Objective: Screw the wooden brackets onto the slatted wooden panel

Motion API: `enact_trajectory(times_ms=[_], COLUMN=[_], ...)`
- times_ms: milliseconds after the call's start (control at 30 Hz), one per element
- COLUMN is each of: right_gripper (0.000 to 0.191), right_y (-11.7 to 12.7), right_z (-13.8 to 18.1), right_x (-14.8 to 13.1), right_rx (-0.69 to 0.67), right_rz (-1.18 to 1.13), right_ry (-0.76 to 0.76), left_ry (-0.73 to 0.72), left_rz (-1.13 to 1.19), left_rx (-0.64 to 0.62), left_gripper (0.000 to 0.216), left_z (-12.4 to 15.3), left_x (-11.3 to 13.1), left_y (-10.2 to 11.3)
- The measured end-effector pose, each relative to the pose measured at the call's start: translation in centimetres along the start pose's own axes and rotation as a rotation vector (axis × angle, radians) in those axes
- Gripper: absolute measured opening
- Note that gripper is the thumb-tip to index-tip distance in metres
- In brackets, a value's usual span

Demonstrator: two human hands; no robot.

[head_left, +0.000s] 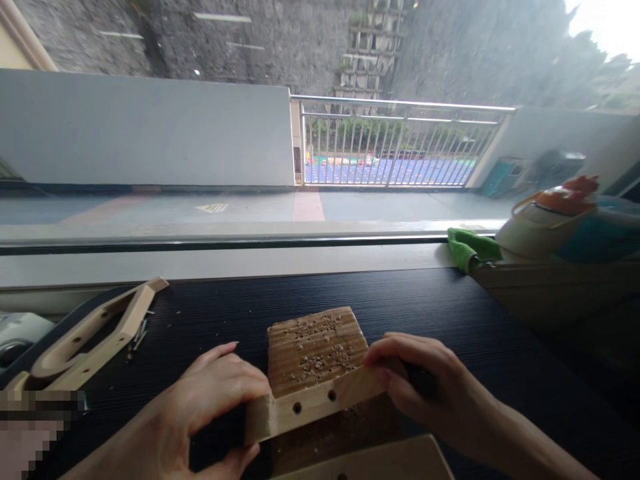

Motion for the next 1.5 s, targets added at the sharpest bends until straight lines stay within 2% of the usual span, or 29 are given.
enact_trajectory(times_ms=[200, 367, 500, 633, 767, 867, 967, 1033, 1067, 1133, 1233, 1367, 1500], right_gripper=[0.015, 0.018, 0.02, 0.022, 0.031, 0.042, 0.032, 0.027, 0.028, 0.029, 0.03, 0.025, 0.038], right_y=[0.0, 0.3, 0.3, 0.4, 2.0, 4.1, 4.2, 2.2, 0.5, -3.7, -10.5, -17.5, -20.8], right_z=[-0.3, -0.7, -0.8, -0.8, -1.4, -3.4, -7.5, -11.0, -12.7, -15.7, -18.8, -20.7, -21.6], right_x=[0.0, -0.1, -0.1, -0.3, -1.4, -3.1, -5.3, -6.9, -7.8, -9.4, -11.1, -12.1, -11.9], right_rx=[-0.036, -0.064, -0.084, -0.121, -0.254, -0.223, -0.178, -0.248, -0.327, -0.508, -0.719, -0.833, -0.85], right_rz=[-0.023, -0.035, -0.019, 0.026, 0.145, 0.344, 0.481, 0.456, 0.403, 0.337, 0.412, 0.428, 0.428], right_ry=[-0.027, 0.0, 0.0, -0.06, -0.119, -0.114, 0.044, 0.161, 0.241, 0.38, 0.484, 0.549, 0.586], left_ry=[0.1, 0.153, 0.177, 0.102, 0.043, 0.028, 0.017, -0.001, -0.004, -0.018, -0.038, 0.034, 0.077], left_rz=[0.018, 0.146, 0.215, 0.214, 0.194, 0.199, 0.25, 0.274, 0.282, 0.296, 0.325, 0.369, 0.384], left_rx=[-0.183, -0.282, -0.265, -0.273, -0.276, -0.265, -0.252, -0.229, -0.208, -0.173, -0.152, -0.171, -0.198], left_gripper=[0.01, 0.018, 0.02, 0.019, 0.021, 0.017, 0.013, 0.005, 0.002, 0.005, 0.005, 0.008, 0.016], left_z=[-0.1, 0.1, 0.3, 0.3, 0.3, 0.4, 0.4, 0.4, 0.4, 0.4, 0.6, 1.0, 1.2], left_x=[-0.4, 0.7, 1.2, 1.3, 1.1, 1.2, 1.8, 2.2, 2.3, 2.4, 2.2, 1.5, 1.0], left_y=[0.3, 0.4, 0.3, 0.5, 1.0, 1.3, 1.6, 1.8, 1.9, 2.0, 1.9, 1.6, 1.4])
Point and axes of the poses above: each hand's wrist, its own z-axis away from the middle knuckle, its own y-axis out of the back of the hand, x = y × z, the point moved 2 cm from there along -z, towards the middle knuckle, and after that the axes turned 10 degrees about y, right-handed, at the moved point
